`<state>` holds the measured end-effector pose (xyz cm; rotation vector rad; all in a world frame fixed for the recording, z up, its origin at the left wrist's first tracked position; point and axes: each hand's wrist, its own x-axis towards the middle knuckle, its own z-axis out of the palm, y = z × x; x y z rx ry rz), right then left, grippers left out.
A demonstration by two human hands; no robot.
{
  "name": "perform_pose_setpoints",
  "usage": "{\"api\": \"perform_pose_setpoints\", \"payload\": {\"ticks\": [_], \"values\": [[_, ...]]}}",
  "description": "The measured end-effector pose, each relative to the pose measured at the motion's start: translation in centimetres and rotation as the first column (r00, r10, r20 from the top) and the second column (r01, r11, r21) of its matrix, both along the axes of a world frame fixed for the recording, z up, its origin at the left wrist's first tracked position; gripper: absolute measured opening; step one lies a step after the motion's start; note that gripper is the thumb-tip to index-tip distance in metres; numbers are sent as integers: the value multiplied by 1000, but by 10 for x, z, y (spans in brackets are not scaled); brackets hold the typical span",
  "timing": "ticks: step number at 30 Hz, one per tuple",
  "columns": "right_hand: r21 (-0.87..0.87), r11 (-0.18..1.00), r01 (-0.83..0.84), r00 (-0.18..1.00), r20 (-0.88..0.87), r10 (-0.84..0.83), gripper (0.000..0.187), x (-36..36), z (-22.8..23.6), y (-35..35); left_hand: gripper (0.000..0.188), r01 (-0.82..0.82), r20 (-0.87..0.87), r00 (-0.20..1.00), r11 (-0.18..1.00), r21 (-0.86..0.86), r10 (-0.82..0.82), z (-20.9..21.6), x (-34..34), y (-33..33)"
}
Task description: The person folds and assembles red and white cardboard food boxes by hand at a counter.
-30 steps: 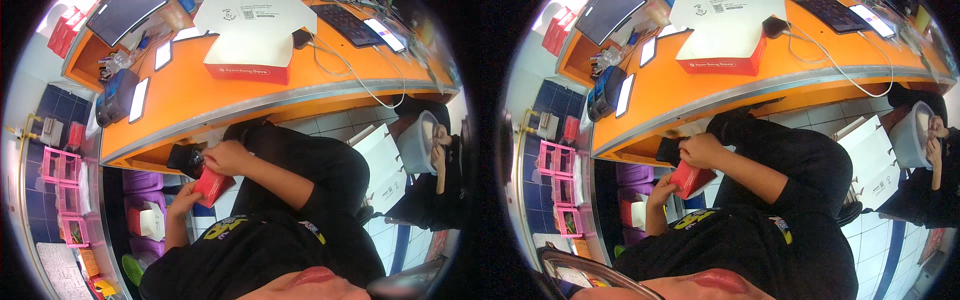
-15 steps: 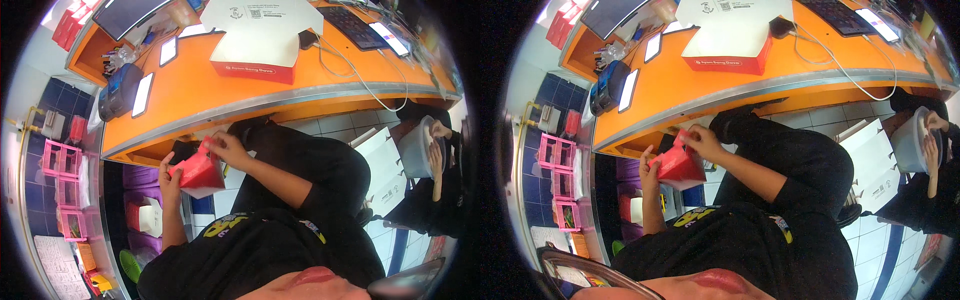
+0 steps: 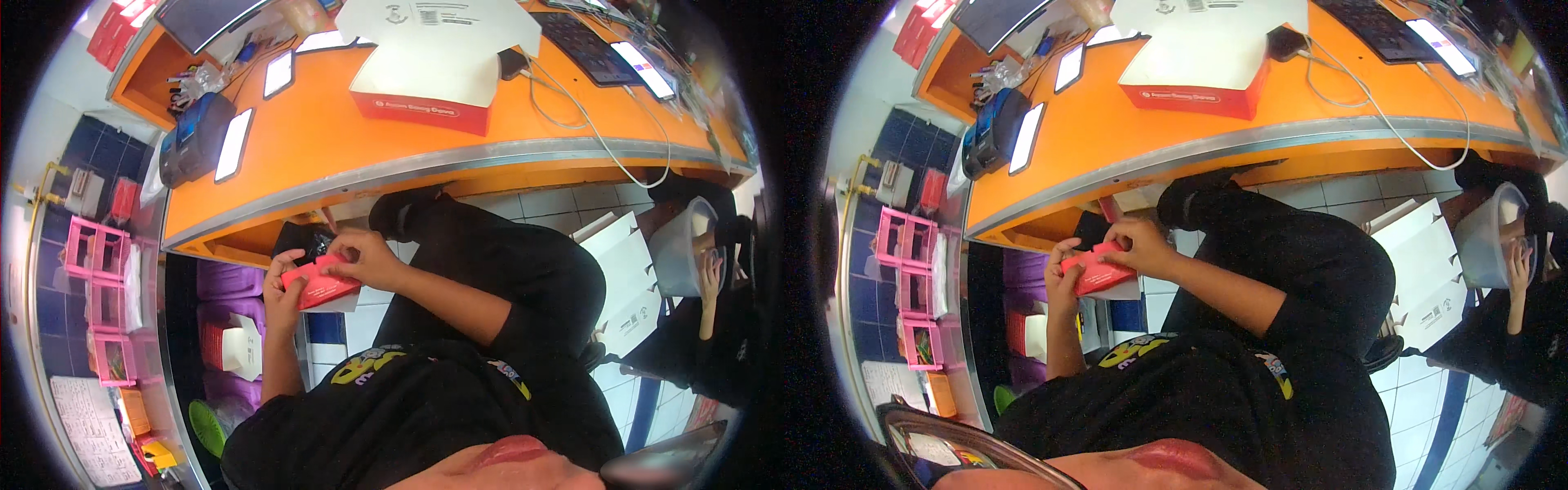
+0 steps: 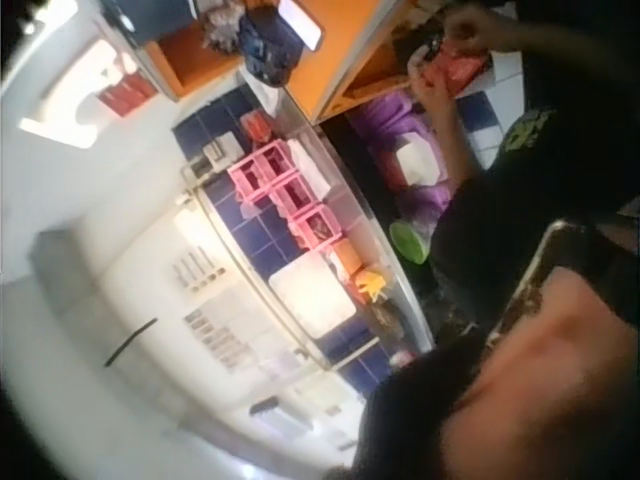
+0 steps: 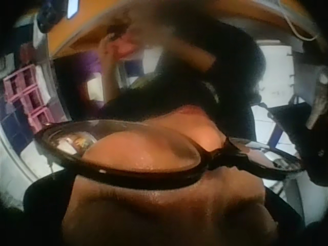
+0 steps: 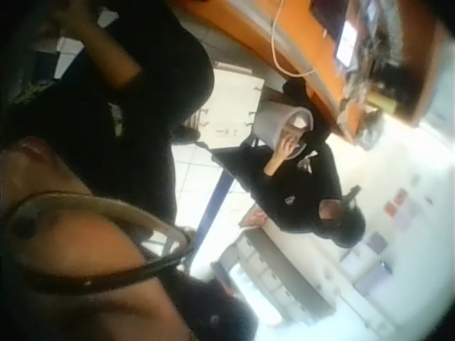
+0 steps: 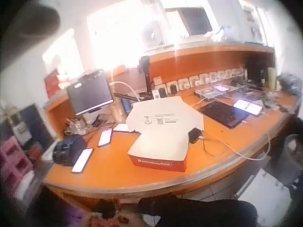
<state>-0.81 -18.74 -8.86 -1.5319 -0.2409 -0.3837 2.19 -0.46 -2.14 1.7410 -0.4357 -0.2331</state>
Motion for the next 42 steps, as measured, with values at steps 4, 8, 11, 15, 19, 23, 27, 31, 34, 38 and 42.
{"api": "perform_pose_setpoints", "payload": {"ticks": [4, 8, 11, 15, 19, 23, 27, 31, 34, 38, 42], "values": [[42, 927, 373, 926, 42, -375, 28, 2, -4, 16, 36, 18, 99, 995, 991, 129, -31, 7, 3, 7], [13, 990, 142, 989, -28, -142, 26, 1, 2, 7, 35, 76, -14, 997, 995, 57, -76, 6, 3, 8], [36, 999, -2, 995, -100, 6, 23, -3, 7, 10, 33, 73, -97, 992, 996, -43, -76, 11, -6, 10], [-73, 995, -63, 996, -66, 58, 22, -9, 18, 11, 26, 108, -92, 988, 979, -174, -125, 13, -15, 20], [-153, 988, 8, 997, -74, -20, 22, -11, 29, 9, 19, 138, -23, 989, 975, -173, -144, 8, -14, 22], [-107, 993, 45, 999, -12, -47, 19, -17, 33, 13, 17, 128, 0, 991, 956, -265, -133, 6, -13, 17], [-225, 974, 27, 999, -10, -30, 21, -17, 26, 10, 35, 158, -76, 983, 983, -99, -166, 13, -5, 13], [71, 958, 277, 910, -339, -238, 25, -24, 4, 3, 81, 6, 409, 907, 973, 233, -103, 14, 2, 11], [652, 676, 343, 853, -518, 66, 26, -36, 4, -21, 90, -90, 312, 950, 968, 236, 12, 0, 3, 22], [567, 661, 492, 788, -613, -60, 26, -68, 1, -35, 84, 33, -67, 997, 987, -158, -44, -19, -9, 2], [-200, 758, 621, 754, -110, -647, 33, -95, -4, -65, 72, 160, -110, 979, 982, -101, -171, -11, -21, -26]]}}
